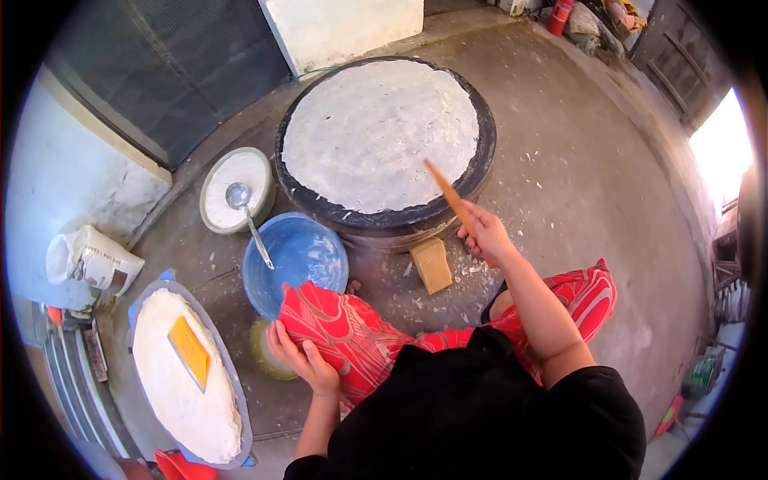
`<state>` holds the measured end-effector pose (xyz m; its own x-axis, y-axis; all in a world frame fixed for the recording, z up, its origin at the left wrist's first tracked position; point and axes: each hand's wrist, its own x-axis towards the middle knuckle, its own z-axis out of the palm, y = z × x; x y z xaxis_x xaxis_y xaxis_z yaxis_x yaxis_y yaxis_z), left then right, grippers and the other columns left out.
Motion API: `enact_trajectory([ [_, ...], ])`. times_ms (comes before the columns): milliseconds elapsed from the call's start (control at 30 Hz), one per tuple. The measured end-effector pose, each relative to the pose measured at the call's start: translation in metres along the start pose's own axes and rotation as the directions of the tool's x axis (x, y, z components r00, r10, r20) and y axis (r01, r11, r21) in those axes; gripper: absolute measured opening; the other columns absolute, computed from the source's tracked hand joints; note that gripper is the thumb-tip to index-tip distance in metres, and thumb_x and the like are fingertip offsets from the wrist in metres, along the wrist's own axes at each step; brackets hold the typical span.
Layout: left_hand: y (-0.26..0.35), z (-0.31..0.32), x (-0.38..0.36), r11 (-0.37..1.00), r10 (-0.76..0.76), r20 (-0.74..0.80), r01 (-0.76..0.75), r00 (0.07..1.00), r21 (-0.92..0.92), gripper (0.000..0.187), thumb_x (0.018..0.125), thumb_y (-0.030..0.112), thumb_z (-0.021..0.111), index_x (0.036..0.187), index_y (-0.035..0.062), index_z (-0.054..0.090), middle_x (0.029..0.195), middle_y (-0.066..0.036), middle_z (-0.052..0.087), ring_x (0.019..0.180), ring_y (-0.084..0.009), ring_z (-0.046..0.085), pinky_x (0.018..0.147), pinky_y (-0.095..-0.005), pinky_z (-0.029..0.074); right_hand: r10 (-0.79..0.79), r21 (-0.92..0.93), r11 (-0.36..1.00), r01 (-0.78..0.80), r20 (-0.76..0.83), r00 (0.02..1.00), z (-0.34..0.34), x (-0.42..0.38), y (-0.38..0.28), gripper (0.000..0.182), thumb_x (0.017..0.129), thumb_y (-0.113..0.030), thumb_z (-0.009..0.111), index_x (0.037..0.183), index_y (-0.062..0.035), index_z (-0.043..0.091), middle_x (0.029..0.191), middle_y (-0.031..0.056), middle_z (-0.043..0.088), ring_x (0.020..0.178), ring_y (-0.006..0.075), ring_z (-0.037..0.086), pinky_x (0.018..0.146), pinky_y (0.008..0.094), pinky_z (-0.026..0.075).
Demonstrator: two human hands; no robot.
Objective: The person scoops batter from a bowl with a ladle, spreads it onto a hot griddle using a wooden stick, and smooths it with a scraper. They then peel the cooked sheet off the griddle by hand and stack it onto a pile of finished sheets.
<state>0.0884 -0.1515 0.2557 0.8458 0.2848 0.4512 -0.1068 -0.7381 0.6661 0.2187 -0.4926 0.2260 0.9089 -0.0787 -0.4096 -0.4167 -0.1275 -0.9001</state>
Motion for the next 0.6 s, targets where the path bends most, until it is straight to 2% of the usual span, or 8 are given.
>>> enact_trajectory([
  [67,0.000,0.001,0.000,1.000,0.005,0.000,-0.005,1.000,0.002,0.050,0.091,0.027,0.035,0.130,-0.0039,0.031,0.135,-0.023,0.026,0.126,-0.0375,0.022,0.103,-0.0476,0.015,0.046,0.248,0.969,-0.006,-0.156,0.987,-0.005,0.005,-0.006,0.038,0.095,-0.014,0.031,0.131,-0.0168,0.040,0.071,0.0022,0.053,0.048,0.0050,0.039,0.041,0.0183,0.037],
  [200,-0.001,0.002,0.000,1.000,0.012,-0.007,-0.012,1.000,0.005,0.050,0.091,0.027,0.035,0.130,-0.0039,0.031,0.135,-0.023,0.027,0.126,-0.0376,0.022,0.103,-0.0477,0.015,0.061,0.111,0.993,-0.039,-0.200,0.978,-0.016,0.037,0.014,0.039,0.093,-0.017,0.036,0.132,-0.0167,0.039,0.074,0.0086,0.055,0.054,0.0137,0.051,0.049,0.0259,0.044],
  [267,-0.001,0.001,0.000,1.000,0.013,-0.005,-0.013,1.000,0.002,0.050,0.091,0.026,0.035,0.130,-0.0040,0.031,0.135,-0.023,0.027,0.126,-0.0376,0.022,0.103,-0.0477,0.015,-0.394,-0.656,0.740,0.150,-0.241,0.887,-0.015,0.052,0.030,0.045,0.089,-0.017,0.040,0.134,-0.0154,0.034,0.077,0.0164,0.057,0.072,0.0284,0.060,0.064,0.0372,0.049],
  [367,-0.001,0.001,-0.001,1.000,0.008,-0.011,-0.008,1.000,0.008,0.050,0.090,0.026,0.035,0.130,-0.0039,0.031,0.134,-0.023,0.028,0.126,-0.0375,0.022,0.103,-0.0477,0.015,-0.288,-0.834,0.552,-0.011,-0.202,0.936,0.005,0.045,0.001,0.047,0.086,-0.017,0.043,0.132,-0.0175,0.037,0.084,0.0219,0.057,0.085,0.0376,0.057,0.076,0.0433,0.045],
  [433,0.000,0.002,-0.001,1.000,0.008,-0.019,-0.008,1.000,0.014,0.049,0.090,0.025,0.035,0.130,-0.0037,0.032,0.134,-0.023,0.029,0.126,-0.0375,0.022,0.103,-0.0478,0.015,-0.300,-0.818,0.574,0.013,-0.196,0.933,0.009,0.045,0.007,0.047,0.085,-0.015,0.043,0.132,-0.0189,0.037,0.086,0.0219,0.057,0.084,0.0373,0.057,0.074,0.0436,0.046],
  [533,-0.002,0.002,-0.001,1.000,0.010,-0.021,-0.009,1.000,0.013,0.049,0.090,0.025,0.035,0.130,-0.0036,0.032,0.134,-0.023,0.028,0.125,-0.0376,0.023,0.103,-0.0477,0.015,-0.341,-0.729,0.668,0.148,-0.123,0.932,-0.001,0.034,0.004,0.044,0.088,-0.015,0.042,0.132,-0.0180,0.038,0.083,0.0171,0.057,0.076,0.0296,0.060,0.068,0.0387,0.048],
  [567,-0.003,0.002,-0.001,1.000,0.009,-0.023,-0.009,1.000,0.014,0.049,0.090,0.025,0.035,0.130,-0.0036,0.032,0.134,-0.023,0.028,0.125,-0.0376,0.023,0.103,-0.0477,0.015,-0.082,-0.298,0.954,0.040,-0.132,0.988,-0.014,0.025,-0.001,0.043,0.089,-0.015,0.040,0.132,-0.0182,0.038,0.081,0.0134,0.056,0.071,0.0234,0.058,0.064,0.0350,0.048],
  [600,-0.003,0.002,-0.002,1.000,0.006,-0.026,-0.006,1.000,0.007,0.049,0.090,0.025,0.035,0.130,-0.0036,0.032,0.134,-0.023,0.028,0.125,-0.0377,0.023,0.103,-0.0477,0.015,0.154,0.195,0.969,-0.149,-0.010,0.988,-0.023,0.019,-0.002,0.042,0.090,-0.016,0.039,0.132,-0.0183,0.037,0.078,0.0097,0.056,0.066,0.0171,0.057,0.061,0.0314,0.048],
])
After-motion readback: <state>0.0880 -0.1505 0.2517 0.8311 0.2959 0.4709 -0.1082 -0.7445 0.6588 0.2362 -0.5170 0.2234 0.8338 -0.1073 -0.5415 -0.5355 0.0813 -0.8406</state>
